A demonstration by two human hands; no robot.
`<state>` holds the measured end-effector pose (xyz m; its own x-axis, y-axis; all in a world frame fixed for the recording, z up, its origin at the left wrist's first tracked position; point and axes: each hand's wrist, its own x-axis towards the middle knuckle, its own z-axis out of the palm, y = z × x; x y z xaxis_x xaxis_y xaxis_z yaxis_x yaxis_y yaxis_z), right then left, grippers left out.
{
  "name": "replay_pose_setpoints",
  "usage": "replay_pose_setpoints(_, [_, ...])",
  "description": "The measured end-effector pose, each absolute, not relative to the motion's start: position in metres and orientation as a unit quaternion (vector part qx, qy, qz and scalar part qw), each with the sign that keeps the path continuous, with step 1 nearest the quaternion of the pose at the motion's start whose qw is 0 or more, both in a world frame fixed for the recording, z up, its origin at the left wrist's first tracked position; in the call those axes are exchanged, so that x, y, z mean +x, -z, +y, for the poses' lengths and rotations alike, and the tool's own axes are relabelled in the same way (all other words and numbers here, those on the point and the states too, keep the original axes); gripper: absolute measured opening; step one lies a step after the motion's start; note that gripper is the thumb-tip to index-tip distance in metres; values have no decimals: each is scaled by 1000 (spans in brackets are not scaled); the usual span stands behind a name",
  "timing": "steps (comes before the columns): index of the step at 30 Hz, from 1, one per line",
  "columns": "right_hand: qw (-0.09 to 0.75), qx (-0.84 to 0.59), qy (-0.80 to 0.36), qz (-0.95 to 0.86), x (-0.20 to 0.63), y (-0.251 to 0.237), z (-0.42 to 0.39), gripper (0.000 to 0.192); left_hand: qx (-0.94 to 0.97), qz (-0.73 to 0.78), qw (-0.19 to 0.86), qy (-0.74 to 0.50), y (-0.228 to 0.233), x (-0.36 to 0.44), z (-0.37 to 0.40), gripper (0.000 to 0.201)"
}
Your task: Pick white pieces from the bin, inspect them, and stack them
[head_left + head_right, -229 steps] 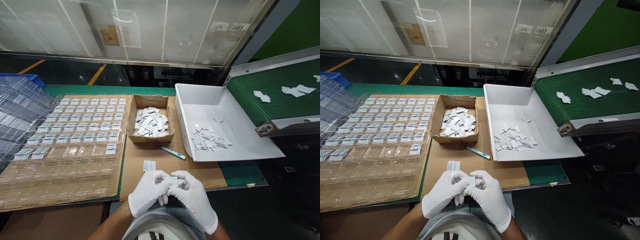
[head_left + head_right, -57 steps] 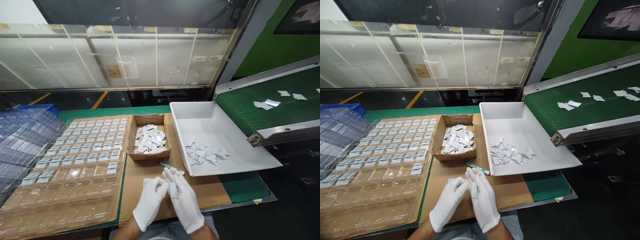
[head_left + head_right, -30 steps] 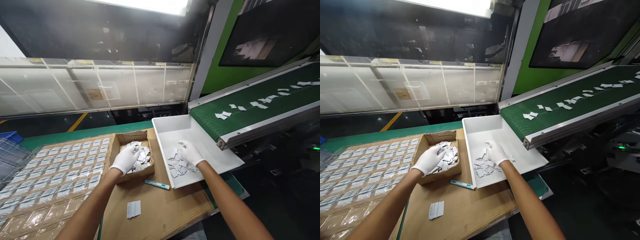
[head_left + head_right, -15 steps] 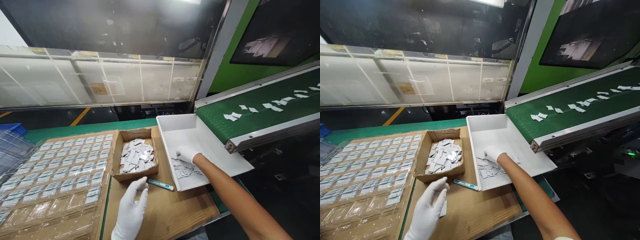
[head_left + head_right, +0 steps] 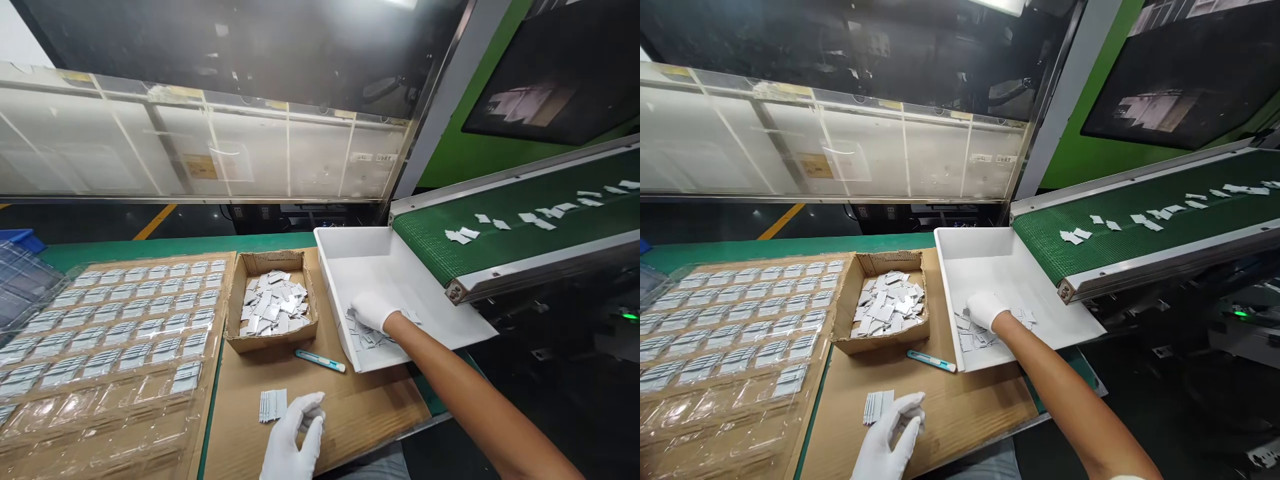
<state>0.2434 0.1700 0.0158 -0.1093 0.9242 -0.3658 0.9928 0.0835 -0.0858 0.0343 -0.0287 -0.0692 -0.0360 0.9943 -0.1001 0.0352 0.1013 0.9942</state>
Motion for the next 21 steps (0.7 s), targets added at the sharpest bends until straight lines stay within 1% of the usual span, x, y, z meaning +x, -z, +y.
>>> replay_pose_setpoints(3, [7, 673, 165, 721, 245, -30, 152, 16, 480, 537, 518, -461, 69, 28, -28, 33])
replay_pose_setpoints(6, [-106, 669, 193, 710, 238, -43, 114, 30, 498, 524, 538, -433, 62, 24, -23, 28])
replay_pose_setpoints(7, [-139, 664, 210, 704, 233, -45, 98, 32, 499, 519, 550, -424, 57, 24, -21, 27])
replay_pose_setpoints(9, [-223, 643, 277, 679, 219, -43, 67, 29, 479, 510, 574, -425, 43, 28, -14, 28])
replay_pose_setpoints(10, [-296, 622, 340, 640, 211, -39, 52, 31, 465, 504, 585, -434, 35, 31, -10, 29])
replay_pose_setpoints(12, [-396, 582, 437, 560, 195, -29, 28, 44, 442, 487, 600, -456, 19, 38, -2, 30])
replay_pose_setpoints(13, [-427, 569, 470, 523, 188, -22, 19, 48, 436, 478, 604, -465, 12, 41, 2, 29])
replay_pose_setpoints(15, [-450, 570, 498, 474, 177, -10, 6, 47, 432, 469, 609, -472, 3, 44, 9, 25])
replay_pose_setpoints(18, [-459, 572, 516, 443, 171, 1, -5, 45, 422, 485, 612, -461, 1, 41, 12, 32])
replay_pose_setpoints(21, [-445, 545, 548, 452, 170, 1, -9, 39, 409, 516, 608, -443, 5, 35, 9, 37])
